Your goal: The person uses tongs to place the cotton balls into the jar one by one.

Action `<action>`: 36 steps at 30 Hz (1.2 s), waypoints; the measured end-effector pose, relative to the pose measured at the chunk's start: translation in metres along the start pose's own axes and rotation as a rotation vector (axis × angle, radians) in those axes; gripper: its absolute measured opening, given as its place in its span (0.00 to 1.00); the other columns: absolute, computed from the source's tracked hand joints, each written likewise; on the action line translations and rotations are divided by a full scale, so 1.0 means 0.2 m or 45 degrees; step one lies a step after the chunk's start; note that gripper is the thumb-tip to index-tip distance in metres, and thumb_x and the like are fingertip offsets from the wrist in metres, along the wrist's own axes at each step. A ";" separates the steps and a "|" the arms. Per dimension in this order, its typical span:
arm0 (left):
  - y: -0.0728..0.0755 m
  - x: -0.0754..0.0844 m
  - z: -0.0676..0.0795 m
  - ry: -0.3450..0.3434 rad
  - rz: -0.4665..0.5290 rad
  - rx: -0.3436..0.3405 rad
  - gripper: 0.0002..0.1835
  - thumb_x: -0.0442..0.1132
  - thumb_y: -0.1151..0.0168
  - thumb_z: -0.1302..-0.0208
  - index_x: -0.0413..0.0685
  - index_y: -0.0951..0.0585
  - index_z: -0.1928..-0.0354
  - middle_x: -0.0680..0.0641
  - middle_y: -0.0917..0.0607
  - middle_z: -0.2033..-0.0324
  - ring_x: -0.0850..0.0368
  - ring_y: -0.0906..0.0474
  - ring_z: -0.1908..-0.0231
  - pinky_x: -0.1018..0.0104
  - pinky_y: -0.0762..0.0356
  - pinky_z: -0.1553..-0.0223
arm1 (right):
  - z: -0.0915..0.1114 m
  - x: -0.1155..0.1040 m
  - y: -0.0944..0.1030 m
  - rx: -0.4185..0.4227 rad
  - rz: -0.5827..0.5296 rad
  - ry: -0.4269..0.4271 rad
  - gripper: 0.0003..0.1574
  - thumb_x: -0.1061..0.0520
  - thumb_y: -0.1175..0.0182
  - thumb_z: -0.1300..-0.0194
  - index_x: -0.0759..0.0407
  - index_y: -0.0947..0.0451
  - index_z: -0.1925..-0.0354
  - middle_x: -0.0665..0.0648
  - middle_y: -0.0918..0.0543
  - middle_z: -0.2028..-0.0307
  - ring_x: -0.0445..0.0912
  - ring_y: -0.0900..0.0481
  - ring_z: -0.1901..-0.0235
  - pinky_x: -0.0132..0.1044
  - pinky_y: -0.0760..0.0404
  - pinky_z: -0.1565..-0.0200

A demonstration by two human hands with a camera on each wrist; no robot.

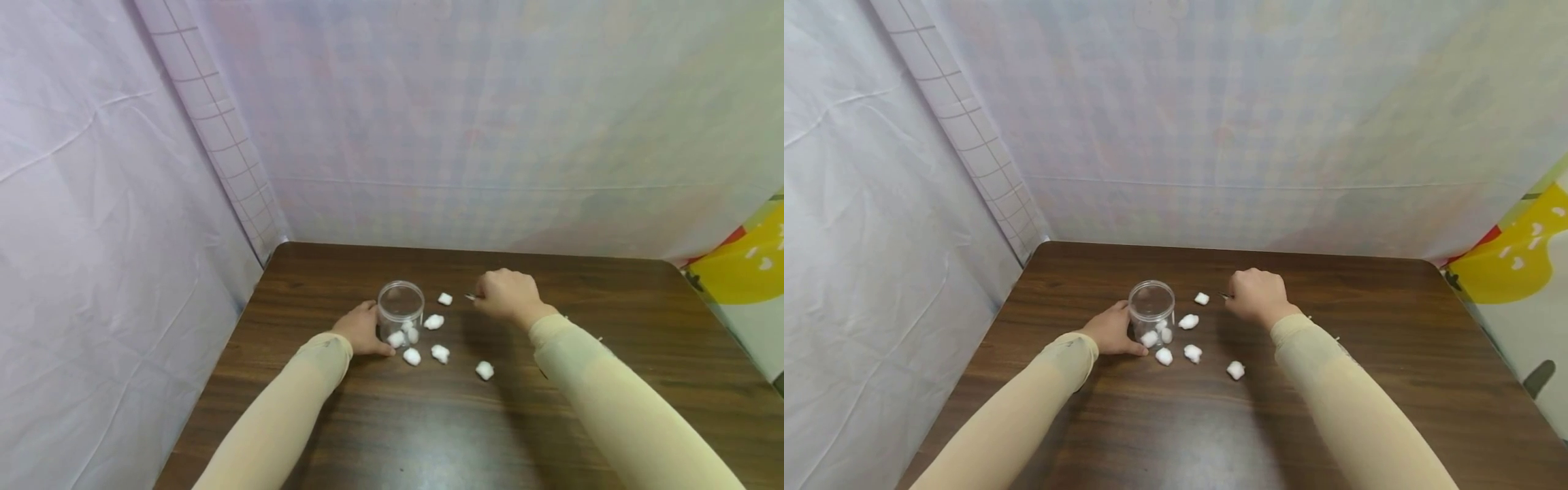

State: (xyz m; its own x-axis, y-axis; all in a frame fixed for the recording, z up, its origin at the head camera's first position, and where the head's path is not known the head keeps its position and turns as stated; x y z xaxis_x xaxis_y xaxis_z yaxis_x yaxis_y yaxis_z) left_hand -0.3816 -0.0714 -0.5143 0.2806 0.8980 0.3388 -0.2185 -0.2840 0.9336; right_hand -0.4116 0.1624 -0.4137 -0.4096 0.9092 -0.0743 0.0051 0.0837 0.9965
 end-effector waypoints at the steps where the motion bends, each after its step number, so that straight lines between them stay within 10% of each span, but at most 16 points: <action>1: 0.00 0.00 0.00 0.001 0.003 0.001 0.54 0.65 0.24 0.55 0.48 0.32 0.28 0.38 0.35 0.29 0.39 0.33 0.34 0.46 0.33 0.36 | 0.00 0.00 -0.01 -0.007 0.000 -0.002 0.18 0.52 0.38 0.47 0.47 0.32 0.88 0.46 0.30 0.87 0.45 0.34 0.83 0.42 0.36 0.84; 36: 0.01 0.02 0.02 0.018 -0.003 -0.003 0.53 0.63 0.23 0.55 0.49 0.32 0.28 0.39 0.35 0.29 0.41 0.34 0.34 0.48 0.33 0.36 | -0.11 -0.05 -0.17 -0.025 0.015 0.028 0.19 0.57 0.39 0.48 0.49 0.35 0.88 0.49 0.29 0.86 0.46 0.31 0.82 0.45 0.30 0.84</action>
State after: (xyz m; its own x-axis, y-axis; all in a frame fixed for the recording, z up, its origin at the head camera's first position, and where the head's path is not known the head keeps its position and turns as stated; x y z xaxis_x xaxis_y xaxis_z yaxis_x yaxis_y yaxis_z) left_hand -0.3775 -0.0703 -0.5108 0.2677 0.9035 0.3347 -0.2196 -0.2810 0.9342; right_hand -0.4267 0.1414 -0.4457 -0.4297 0.9009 -0.0617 -0.0077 0.0647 0.9979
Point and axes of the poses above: each hand's wrist, its own z-axis away from the middle knuckle, its own y-axis out of the back of the hand, x = y × z, the point moved 10 cm from there along -z, towards the middle knuckle
